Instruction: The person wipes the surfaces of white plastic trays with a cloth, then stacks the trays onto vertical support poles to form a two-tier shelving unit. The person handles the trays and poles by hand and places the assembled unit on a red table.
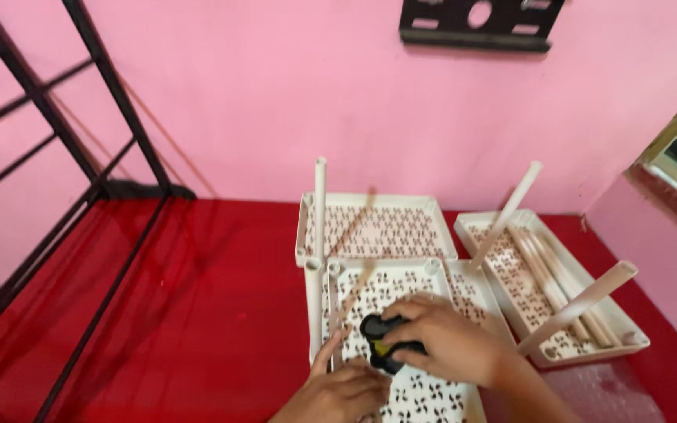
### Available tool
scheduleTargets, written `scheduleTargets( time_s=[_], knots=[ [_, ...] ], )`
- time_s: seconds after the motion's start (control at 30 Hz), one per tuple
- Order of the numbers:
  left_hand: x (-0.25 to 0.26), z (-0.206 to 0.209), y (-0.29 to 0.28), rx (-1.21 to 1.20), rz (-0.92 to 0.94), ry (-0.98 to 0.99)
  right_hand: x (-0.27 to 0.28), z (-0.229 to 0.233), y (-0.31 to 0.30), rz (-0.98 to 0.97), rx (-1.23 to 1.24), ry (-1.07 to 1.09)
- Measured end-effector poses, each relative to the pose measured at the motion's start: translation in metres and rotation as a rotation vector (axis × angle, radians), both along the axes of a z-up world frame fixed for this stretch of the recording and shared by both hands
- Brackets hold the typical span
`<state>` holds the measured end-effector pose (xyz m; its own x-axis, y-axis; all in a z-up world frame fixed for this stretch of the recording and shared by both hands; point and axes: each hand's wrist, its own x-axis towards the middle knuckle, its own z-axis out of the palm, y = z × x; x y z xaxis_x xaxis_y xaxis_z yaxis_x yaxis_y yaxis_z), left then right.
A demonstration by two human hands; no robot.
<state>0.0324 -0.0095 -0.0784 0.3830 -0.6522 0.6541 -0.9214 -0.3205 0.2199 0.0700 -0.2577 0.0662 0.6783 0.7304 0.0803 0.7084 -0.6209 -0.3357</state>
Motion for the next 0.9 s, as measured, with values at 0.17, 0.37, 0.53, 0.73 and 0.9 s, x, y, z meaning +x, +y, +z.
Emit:
scheduleTargets(
  time_s=[0.17, 0.37, 0.53, 0.73, 0.9],
  knots=[
    [-0.014, 0.036, -0.002, 0.000, -0.021, 0.109, -0.002, 0.001, 0.005, -0.103, -0.036, 0.039],
    [-0.008, 0.021, -0.003, -0.007, -0.009, 0.037, -0.001, -0.009, 0.005, 0.029, 0.022, -0.013],
    [-0.003, 0.013, -0.004, -0.040, 0.015, -0.059, 0.007, -0.007, 0.006, -0.108, 0.070, -0.082],
    [0.001, -0.001, -0.006, -0.070, 0.024, -0.050, 0.013, -0.016, 0.008, -0.271, 0.124, -0.121],
    [0.004, -0.014, -0.029, -0.320, 0.173, -0.115, 0.016, -0.022, 0.001, -0.032, 0.201, -0.122]
  ],
)
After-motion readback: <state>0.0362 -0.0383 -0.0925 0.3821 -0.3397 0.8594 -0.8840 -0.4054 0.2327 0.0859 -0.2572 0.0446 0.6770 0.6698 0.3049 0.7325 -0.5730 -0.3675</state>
